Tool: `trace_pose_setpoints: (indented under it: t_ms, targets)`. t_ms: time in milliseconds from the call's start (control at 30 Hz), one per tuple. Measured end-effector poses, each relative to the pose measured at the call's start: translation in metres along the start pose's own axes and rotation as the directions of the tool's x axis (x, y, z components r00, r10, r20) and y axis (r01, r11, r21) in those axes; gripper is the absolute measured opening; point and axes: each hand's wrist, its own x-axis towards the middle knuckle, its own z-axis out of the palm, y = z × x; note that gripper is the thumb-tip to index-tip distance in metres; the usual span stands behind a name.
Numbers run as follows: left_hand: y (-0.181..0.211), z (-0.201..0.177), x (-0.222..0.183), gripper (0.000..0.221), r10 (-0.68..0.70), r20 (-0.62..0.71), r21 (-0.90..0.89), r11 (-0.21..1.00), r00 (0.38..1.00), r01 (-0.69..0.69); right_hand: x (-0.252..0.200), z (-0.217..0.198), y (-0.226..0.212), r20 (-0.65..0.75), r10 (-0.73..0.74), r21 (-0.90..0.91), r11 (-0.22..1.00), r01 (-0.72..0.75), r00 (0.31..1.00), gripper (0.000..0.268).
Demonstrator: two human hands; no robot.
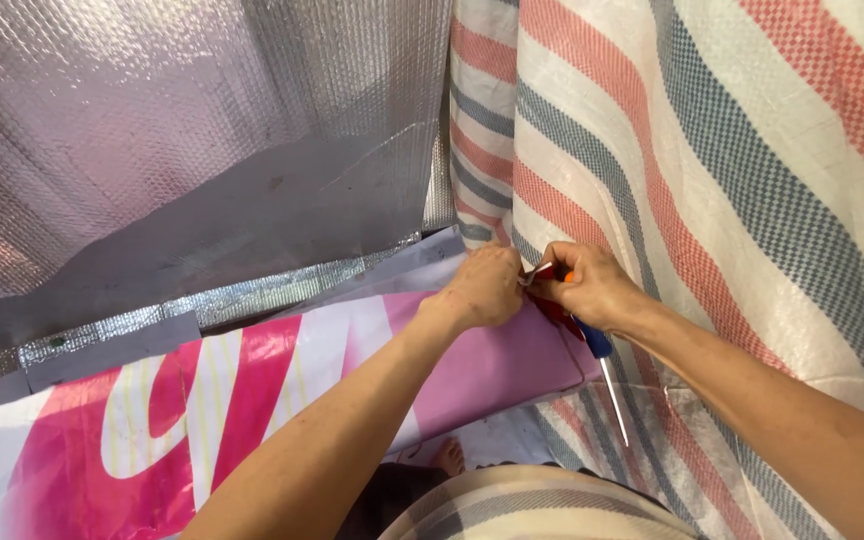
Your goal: Securing the edges of a printed banner into a metal frame by tucking the material into a groove using a screwdriver.
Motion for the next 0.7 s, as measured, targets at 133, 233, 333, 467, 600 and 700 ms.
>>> trace_pose_setpoints:
  t_ms: [133, 233, 333, 467, 600, 700]
  targets:
    - [0.008, -0.015, -0.007, 0.026, -0.001, -0.001, -0.038, 0.999, 1.000, 0.001, 0.006, 0.001, 0.008, 0.025, 0.012, 0.065, 0.998, -0.014, 1.000, 0.012]
    - [0.002, -0.016, 0.001, 0.023, -0.068, -0.036, -0.074, 0.995, 0.997, 0.065, 0.011, -0.003, -0.003, 0.053, 0.036, 0.072, 0.997, -0.039, 0.998, 0.014]
    - [0.000, -0.015, -0.007, 0.024, -0.103, -0.068, -0.207, 0.975, 0.992, 0.087, 0.004, -0.004, -0.012, 0.065, 0.046, 0.083, 0.995, -0.051, 0.997, 0.021]
    - [0.010, -0.020, -0.019, 0.019, -0.113, -0.200, -0.151, 0.985, 0.973, 0.083, 0.000, -0.005, -0.014, 0.001, 0.068, 0.040, 0.997, -0.068, 0.998, 0.018]
    - [0.018, -0.020, -0.019, 0.025, -0.153, -0.218, -0.035, 0.988, 0.964, 0.149, 0.008, -0.005, -0.015, 0.048, 0.121, 0.083, 0.989, -0.125, 0.991, 0.024]
    - [0.021, -0.021, -0.022, 0.026, -0.153, -0.225, -0.010, 0.988, 0.962, 0.155, 0.010, -0.010, -0.022, 0.076, 0.150, 0.054, 0.987, -0.154, 0.986, 0.025]
